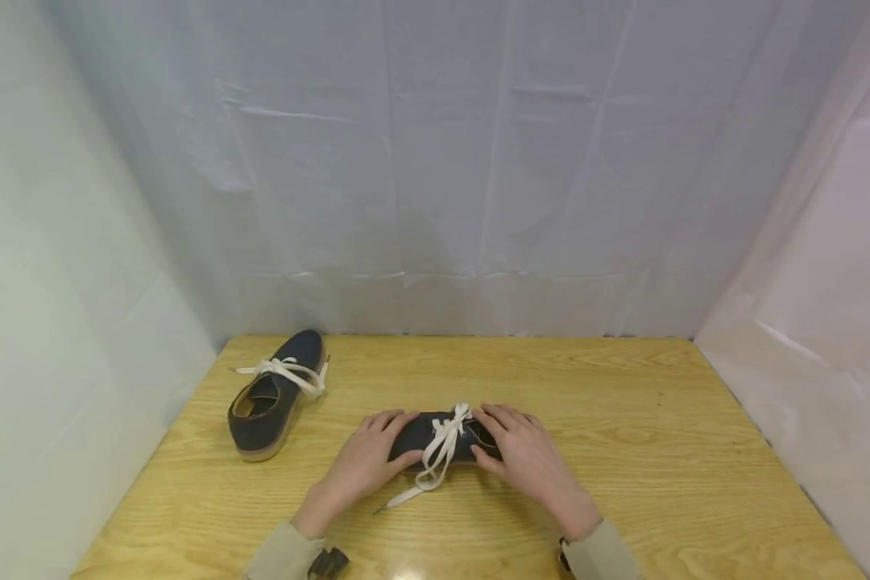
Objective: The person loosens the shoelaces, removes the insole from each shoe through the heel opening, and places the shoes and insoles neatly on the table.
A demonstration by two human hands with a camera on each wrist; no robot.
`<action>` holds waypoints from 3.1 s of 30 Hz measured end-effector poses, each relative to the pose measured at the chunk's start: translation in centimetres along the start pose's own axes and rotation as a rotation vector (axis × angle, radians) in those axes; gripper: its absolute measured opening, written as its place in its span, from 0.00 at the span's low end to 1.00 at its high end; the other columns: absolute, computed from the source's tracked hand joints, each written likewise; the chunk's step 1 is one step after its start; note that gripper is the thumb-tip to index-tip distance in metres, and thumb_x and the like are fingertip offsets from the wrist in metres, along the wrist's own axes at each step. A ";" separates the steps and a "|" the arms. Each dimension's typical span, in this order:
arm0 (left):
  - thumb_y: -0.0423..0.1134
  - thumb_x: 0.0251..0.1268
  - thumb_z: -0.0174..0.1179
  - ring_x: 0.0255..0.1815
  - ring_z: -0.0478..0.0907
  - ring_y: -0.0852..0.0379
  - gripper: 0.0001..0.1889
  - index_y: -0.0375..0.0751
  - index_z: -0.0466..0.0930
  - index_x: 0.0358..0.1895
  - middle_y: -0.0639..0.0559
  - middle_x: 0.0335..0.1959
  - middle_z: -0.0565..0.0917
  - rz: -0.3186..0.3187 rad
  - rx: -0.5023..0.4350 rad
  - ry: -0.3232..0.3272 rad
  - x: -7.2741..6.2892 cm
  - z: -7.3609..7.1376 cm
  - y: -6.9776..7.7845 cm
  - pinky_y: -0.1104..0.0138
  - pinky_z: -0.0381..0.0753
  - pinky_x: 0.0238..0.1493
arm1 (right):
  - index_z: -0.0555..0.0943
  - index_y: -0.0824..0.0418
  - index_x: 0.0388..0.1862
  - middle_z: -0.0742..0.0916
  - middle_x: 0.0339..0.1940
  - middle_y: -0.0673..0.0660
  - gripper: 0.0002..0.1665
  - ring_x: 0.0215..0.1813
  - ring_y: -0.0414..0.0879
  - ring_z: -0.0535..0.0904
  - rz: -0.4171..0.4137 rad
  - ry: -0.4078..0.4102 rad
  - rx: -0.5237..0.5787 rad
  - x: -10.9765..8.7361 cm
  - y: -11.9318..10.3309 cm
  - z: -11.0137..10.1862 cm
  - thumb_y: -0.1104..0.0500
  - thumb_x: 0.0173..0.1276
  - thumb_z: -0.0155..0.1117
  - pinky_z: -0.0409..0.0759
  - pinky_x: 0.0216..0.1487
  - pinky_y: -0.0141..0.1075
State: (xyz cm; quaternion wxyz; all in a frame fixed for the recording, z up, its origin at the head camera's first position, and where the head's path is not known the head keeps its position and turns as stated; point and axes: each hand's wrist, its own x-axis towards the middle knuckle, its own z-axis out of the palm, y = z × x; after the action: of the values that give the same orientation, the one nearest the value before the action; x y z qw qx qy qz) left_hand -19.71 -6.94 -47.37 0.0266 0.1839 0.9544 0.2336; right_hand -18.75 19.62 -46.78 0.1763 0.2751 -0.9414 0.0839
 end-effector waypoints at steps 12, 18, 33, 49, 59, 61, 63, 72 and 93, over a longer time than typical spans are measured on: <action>0.57 0.71 0.61 0.72 0.65 0.34 0.33 0.49 0.69 0.75 0.40 0.72 0.70 0.001 -0.017 -0.013 -0.1 -0.1 0.1 0.36 0.70 0.63 | 0.79 0.59 0.68 0.84 0.62 0.60 0.33 0.61 0.60 0.81 -0.008 -0.003 0.007 -0.1 0.0 -0.3 0.47 0.67 0.72 0.80 0.57 0.59; 0.58 0.70 0.61 0.72 0.65 0.35 0.34 0.50 0.69 0.75 0.40 0.72 0.70 -0.001 -0.024 -0.015 -0.1 -0.2 0.0 0.37 0.70 0.64 | 0.79 0.60 0.68 0.83 0.63 0.61 0.32 0.62 0.61 0.80 0.006 -0.011 0.015 0.0 -0.2 -0.2 0.48 0.68 0.71 0.79 0.58 0.59; 0.55 0.75 0.57 0.76 0.61 0.35 0.33 0.47 0.65 0.77 0.38 0.76 0.66 0.098 0.018 -0.032 0.2 0.2 -0.1 0.36 0.63 0.70 | 0.77 0.59 0.70 0.82 0.64 0.61 0.34 0.63 0.61 0.79 0.009 -0.036 0.029 0.0 0.0 -0.3 0.46 0.70 0.69 0.78 0.60 0.59; 0.55 0.79 0.49 0.80 0.54 0.40 0.33 0.51 0.56 0.82 0.42 0.81 0.57 0.156 0.123 -0.054 -0.3 0.9 0.2 0.35 0.58 0.72 | 0.86 0.53 0.57 0.87 0.58 0.57 0.20 0.61 0.56 0.82 -0.213 0.110 0.113 2.9 -1.4 -1.6 0.56 0.66 0.74 0.81 0.59 0.53; 0.55 0.79 0.49 0.81 0.53 0.41 0.33 0.52 0.56 0.82 0.42 0.81 0.57 0.162 0.086 -0.060 -0.3 0.8 0.0 0.35 0.57 0.73 | 0.88 0.49 0.39 0.88 0.51 0.52 0.11 0.60 0.54 0.81 -0.296 0.085 0.169 3.6 -2.0 -1.3 0.57 0.57 0.79 0.80 0.60 0.50; 0.55 0.79 0.49 0.81 0.53 0.41 0.33 0.53 0.56 0.82 0.43 0.81 0.57 0.162 0.079 -0.060 -0.3 0.8 0.0 0.35 0.57 0.73 | 0.88 0.49 0.37 0.88 0.52 0.52 0.11 0.61 0.54 0.81 -0.299 0.066 0.167 3.5 -2.0 -1.3 0.57 0.56 0.80 0.80 0.60 0.50; 0.55 0.79 0.49 0.81 0.53 0.41 0.33 0.53 0.55 0.82 0.43 0.81 0.57 0.163 0.076 -0.063 -0.3 0.8 0.0 0.35 0.56 0.73 | 0.88 0.49 0.38 0.87 0.53 0.53 0.11 0.61 0.55 0.80 -0.290 0.044 0.164 3.3 -2.0 -1.2 0.56 0.56 0.80 0.80 0.60 0.51; 0.55 0.80 0.49 0.81 0.53 0.41 0.33 0.53 0.55 0.82 0.42 0.81 0.57 0.165 0.078 -0.057 -0.3 0.9 0.0 0.35 0.56 0.73 | 0.85 0.48 0.35 0.88 0.47 0.50 0.07 0.58 0.50 0.81 -0.226 0.049 0.144 3.4 -2.3 -1.0 0.52 0.62 0.77 0.80 0.61 0.47; 0.57 0.79 0.47 0.81 0.52 0.40 0.33 0.52 0.56 0.82 0.42 0.81 0.56 0.148 0.070 -0.047 -0.4 1.0 0.2 0.34 0.54 0.73 | 0.83 0.54 0.43 0.87 0.39 0.49 0.12 0.45 0.46 0.82 -0.218 0.320 0.098 3.8 -2.8 -0.1 0.64 0.62 0.75 0.81 0.55 0.48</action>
State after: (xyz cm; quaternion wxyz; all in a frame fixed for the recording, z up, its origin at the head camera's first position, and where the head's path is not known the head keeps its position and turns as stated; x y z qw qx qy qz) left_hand -19.10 -6.47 -48.15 0.0254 0.2600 0.9450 0.1970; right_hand -20.14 15.46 -45.10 0.3182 0.3669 -0.8607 0.1528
